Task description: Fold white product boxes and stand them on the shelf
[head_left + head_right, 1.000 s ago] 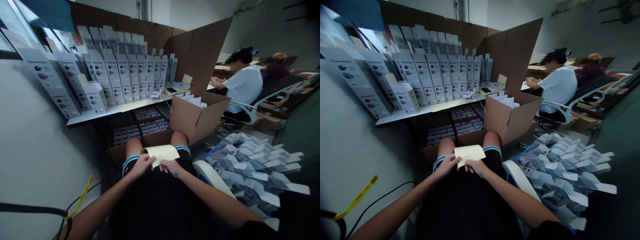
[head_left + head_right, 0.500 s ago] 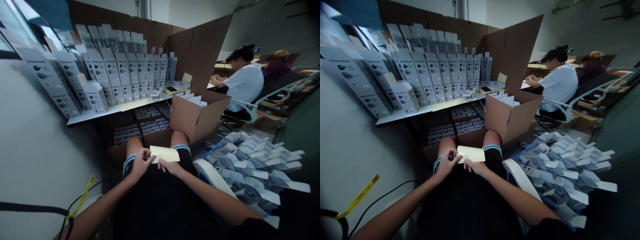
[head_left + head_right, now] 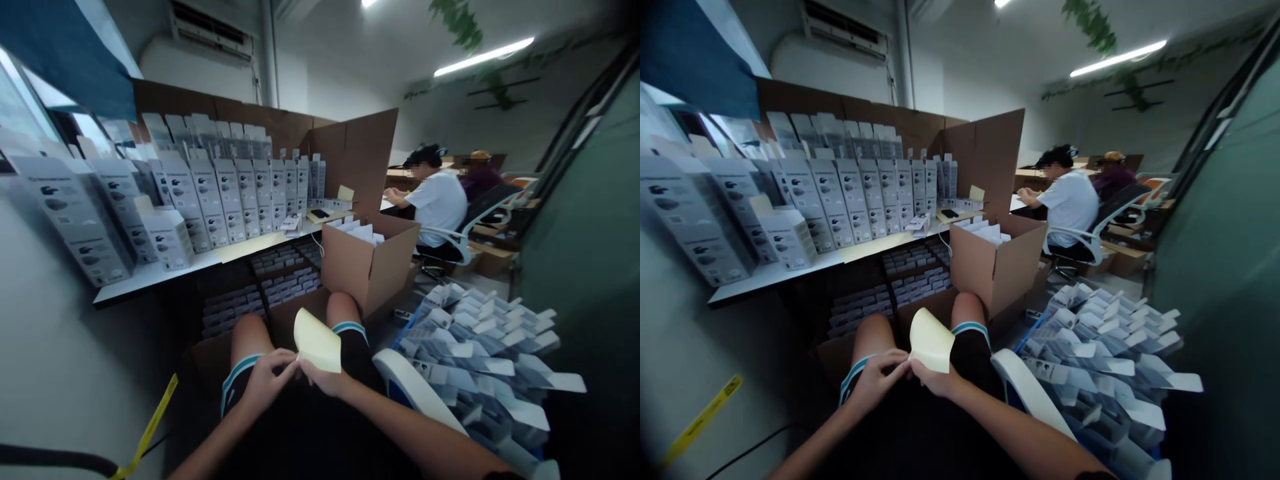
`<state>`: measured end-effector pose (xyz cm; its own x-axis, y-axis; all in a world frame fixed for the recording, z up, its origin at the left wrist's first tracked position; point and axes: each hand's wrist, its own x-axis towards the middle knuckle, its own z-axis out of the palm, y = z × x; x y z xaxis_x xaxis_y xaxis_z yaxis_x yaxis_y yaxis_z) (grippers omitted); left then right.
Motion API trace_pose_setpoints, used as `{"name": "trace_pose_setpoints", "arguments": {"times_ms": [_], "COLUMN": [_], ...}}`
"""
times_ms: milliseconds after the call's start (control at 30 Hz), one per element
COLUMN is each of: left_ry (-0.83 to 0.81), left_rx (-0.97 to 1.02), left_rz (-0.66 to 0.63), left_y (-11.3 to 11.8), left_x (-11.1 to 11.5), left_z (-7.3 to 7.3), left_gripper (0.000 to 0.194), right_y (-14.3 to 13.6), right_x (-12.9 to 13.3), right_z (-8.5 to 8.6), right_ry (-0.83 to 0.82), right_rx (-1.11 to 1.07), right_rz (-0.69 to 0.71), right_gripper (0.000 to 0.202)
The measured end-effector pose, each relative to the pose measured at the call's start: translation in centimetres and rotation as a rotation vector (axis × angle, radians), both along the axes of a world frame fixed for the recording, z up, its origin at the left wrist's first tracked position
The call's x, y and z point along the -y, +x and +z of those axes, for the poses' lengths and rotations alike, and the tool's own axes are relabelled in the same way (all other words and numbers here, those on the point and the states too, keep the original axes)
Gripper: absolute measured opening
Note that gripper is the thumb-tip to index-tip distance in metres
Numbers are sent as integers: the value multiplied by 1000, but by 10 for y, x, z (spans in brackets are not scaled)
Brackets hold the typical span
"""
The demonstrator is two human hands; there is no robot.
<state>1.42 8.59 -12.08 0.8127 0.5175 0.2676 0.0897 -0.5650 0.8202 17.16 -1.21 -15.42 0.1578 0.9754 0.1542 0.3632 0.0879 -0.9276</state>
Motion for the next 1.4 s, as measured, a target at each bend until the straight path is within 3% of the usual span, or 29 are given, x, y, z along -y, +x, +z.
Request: {"name": "trace_pose_setpoints", "arguments": {"times_ms": [267,533,667,800,1167,1400], "left_ry": [11,182,268,297,267,259], "left_rx": [-50,-85,-112,-133,-153,-159], "left_rz": [-118,-59,35,119,63,75], "left_y": [0,0,-1,-2,-2,0], "left_x": [-9,-6,-3,-3,0,0], "left_z": [1,-5,-8,-11,-2,-7], "left_gripper": [40,33,23,23,15,16], "right_y": [1,0,0,0,4,3], "right_x": [0,-2,-3,-4,-4,-4], "right_z": [0,-5,-8,-12,-19,-20], "right_ry": [-41,-32,10,51,96,55], "right_rx": [85,69,68,78,96,37], "right_rz": [14,-16,-36,-74,-55,-72], "right_gripper": [47,40,29,31,31,37]}}
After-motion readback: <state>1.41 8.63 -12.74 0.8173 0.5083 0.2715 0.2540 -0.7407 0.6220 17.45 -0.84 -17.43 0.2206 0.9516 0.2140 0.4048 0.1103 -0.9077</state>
